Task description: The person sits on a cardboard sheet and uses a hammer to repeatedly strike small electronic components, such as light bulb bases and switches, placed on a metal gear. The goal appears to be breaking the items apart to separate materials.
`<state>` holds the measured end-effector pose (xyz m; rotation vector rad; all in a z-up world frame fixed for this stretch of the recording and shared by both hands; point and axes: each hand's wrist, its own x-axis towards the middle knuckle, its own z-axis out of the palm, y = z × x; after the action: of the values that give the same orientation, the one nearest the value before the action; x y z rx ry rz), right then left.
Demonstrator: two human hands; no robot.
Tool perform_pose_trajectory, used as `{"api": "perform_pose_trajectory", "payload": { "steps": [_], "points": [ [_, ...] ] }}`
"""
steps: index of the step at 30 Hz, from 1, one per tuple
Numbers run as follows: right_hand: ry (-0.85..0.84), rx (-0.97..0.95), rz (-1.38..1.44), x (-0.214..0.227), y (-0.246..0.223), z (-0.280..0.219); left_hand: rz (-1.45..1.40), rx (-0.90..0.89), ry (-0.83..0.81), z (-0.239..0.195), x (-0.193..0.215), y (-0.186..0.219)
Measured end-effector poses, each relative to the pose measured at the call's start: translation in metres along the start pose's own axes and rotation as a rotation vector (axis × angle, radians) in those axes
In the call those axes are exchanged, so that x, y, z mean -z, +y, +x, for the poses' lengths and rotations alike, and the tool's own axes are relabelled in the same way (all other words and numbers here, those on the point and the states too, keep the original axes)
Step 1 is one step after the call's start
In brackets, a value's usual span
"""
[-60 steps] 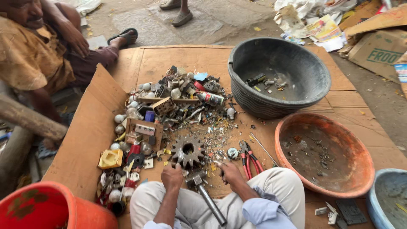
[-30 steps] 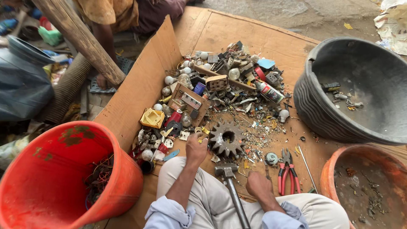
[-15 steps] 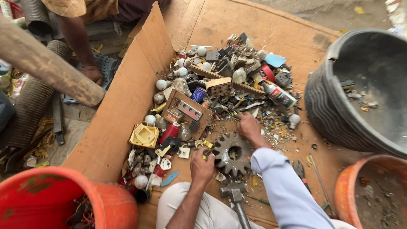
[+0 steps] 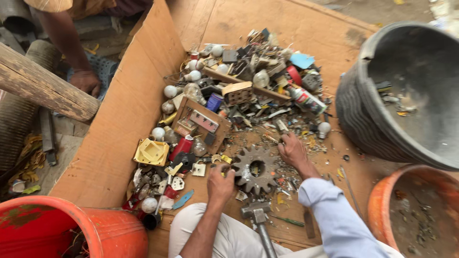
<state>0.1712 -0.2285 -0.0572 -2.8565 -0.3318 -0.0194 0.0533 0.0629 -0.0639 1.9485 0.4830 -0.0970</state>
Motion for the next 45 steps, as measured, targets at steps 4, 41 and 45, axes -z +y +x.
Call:
{"api": "perform_pose_trajectory", "payload": {
  "steps": [4, 41, 45],
  "points": [
    [0.051, -0.355, 0.446, -0.012, 0.024, -0.042, 0.014, -0.008, -0.015, 0.001, 0.001, -0.002],
    [0.073, -0.940, 1.360, 0.006, -0.064, -0.144, -0.632, 0.306, -0.276, 0.000, -0.001, -0.010],
    [0.401, -0.363, 0.249, 0.005, -0.046, -0.150, -0.446, 0.334, -0.254, -0.004, 0.000, -0.001]
  ]
}}
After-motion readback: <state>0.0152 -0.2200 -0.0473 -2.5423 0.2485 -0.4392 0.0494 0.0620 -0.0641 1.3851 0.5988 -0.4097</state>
